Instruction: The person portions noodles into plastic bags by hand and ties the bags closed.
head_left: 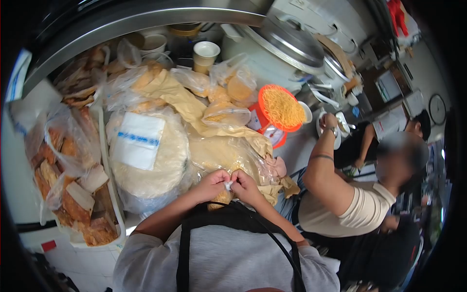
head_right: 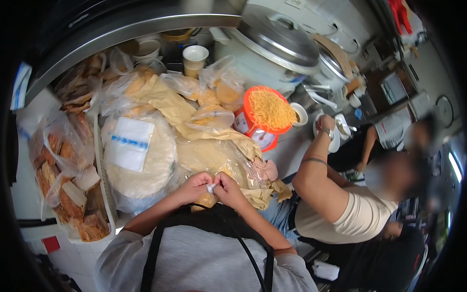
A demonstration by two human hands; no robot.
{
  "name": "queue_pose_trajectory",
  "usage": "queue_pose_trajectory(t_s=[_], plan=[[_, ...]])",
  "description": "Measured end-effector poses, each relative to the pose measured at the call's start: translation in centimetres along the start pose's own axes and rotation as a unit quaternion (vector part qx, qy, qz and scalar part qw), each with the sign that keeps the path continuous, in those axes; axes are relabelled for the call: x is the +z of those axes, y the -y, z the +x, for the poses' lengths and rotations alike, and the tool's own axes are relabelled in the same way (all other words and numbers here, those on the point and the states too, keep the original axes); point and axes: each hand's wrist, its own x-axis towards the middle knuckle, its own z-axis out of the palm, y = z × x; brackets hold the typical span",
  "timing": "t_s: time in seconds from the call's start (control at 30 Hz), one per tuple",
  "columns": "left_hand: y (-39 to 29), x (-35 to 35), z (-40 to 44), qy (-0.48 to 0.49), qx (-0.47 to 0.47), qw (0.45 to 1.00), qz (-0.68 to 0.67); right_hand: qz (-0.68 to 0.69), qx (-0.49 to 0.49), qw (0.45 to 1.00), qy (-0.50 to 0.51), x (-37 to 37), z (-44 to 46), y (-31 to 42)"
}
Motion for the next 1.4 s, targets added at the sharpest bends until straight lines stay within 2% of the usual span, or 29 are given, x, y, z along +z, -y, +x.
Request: queue_pose_trajectory(t_s=[0.07,0.17,0.23,0.27,0.33,0.37,0.4,0.5,0.53,0.6,0.63,0.7,0.73,0.83,0.9,0.97,1.0,1.03,1.07,1.1,1.17,1.2,1.23,1.27,1.3,1.33,1.4], plan=[[-0.2,0.0,0.0,0.017,0.01,1.0,-0.004,0.217,0.088,0.972,0.003,0.1,0.2,-1.7],[0.3,-0.1,-0.1,-0.003,0.037,0.999,0.02,0.178,0.039,0.982,-0.046,1.0,-0.1,-0.7],[0.9,-0.3,0.3,-0.033,0.08,0.996,0.032,-0.001,-0.088,0.993,-0.085,0.9,-0.1,0.3],[1.2,-0.3,0.1,-0.027,0.059,0.998,0.026,-0.091,-0.15,0.98,-0.097,0.9,-0.1,0.5],[-0.1,0.5,-0.1,-0.02,0.024,0.999,0.014,-0.107,-0.135,0.978,-0.12,0.9,0.1,0.5],[-0.5,0.9,-0.2,-0.011,0.035,0.999,0.022,-0.116,-0.128,0.976,-0.13,0.9,0.1,0.6],[-0.9,1.2,-0.2,-0.001,0.046,0.998,0.029,-0.098,-0.099,0.982,-0.128,0.8,0.0,0.6],[-1.3,1.6,-0.4,0.004,0.083,0.994,0.069,0.099,-0.028,0.986,-0.133,1.1,-0.1,1.3],[-1.3,1.9,-0.4,-0.011,0.081,0.992,0.092,0.095,-0.014,0.987,-0.131,0.8,-0.1,2.6],[-0.5,2.0,-0.2,-0.086,0.107,0.976,0.169,0.125,-0.049,0.98,-0.146,0.0,-0.3,4.2],[-0.6,1.8,-0.1,-0.083,0.12,0.968,0.204,0.142,-0.066,0.976,-0.151,-0.2,-0.2,5.0],[-1.2,1.2,0.3,-0.072,0.144,0.948,0.273,0.049,-0.153,0.979,-0.123,-0.2,-0.2,6.6],[-1.4,0.9,0.7,-0.089,0.196,0.926,0.309,0.002,-0.198,0.973,-0.115,-0.2,-0.1,7.2],[-2.6,-0.3,1.9,-0.147,0.259,0.858,0.419,-0.124,-0.185,0.971,-0.083,-1.1,1.0,8.8],[-3.3,-1.4,2.5,-0.146,0.171,0.915,0.335,-0.208,-0.153,0.959,-0.113,-2.7,1.3,9.4],[-5.1,-1.5,2.4,-0.213,0.222,0.903,0.298,-0.274,-0.117,0.935,-0.191,-4.6,1.0,8.2],[-6.3,-2.1,1.5,-0.247,0.18,0.89,0.338,-0.329,-0.105,0.914,-0.213,-6.3,0.7,5.1],[-6.5,-4.5,0.8,-0.295,0.199,0.829,0.432,-0.384,-0.037,0.889,-0.247,-7.7,0.2,2.3],[-7.6,-5.3,-0.2,-0.344,0.216,0.83,0.381,-0.434,0.031,0.858,-0.272,-8.7,-0.5,-0.2],[-8.6,-6.8,-1.5,-0.397,0.216,0.772,0.448,-0.478,0.096,0.823,-0.291,-9.5,-1.1,-1.7],[-10.2,-10.1,-4.3,-0.481,0.186,0.63,0.581,-0.52,0.112,0.815,-0.232,-10.9,-1.4,-2.8],[-10.9,-11.3,-5.6,-0.51,0.154,0.547,0.646,-0.448,0.197,0.832,-0.26,-11.4,-1.2,-5.5],[-11.3,-11.8,-6.4,-0.54,0.092,0.512,0.662,-0.497,0.197,0.81,-0.242,-11.5,-1.0,-7.4],[-11.5,-12.2,-6.9,-0.57,0.03,0.472,0.672,-0.52,0.15,0.798,-0.264,-11.2,-0.9,-7.8],[-11.7,-12.9,-7.4,-0.598,-0.03,0.43,0.676,-0.502,0.163,0.809,-0.259,-11.4,-0.6,-7.7],[-11.3,-13.8,-8.1,-0.608,-0.059,0.464,0.641,-0.495,0.149,0.81,-0.275,-11.2,-0.5,-6.4],[-10.0,-14.0,-8.3,-0.591,-0.11,0.471,0.645,-0.503,0.164,0.808,-0.259,-11.9,-0.4,-6.5]])
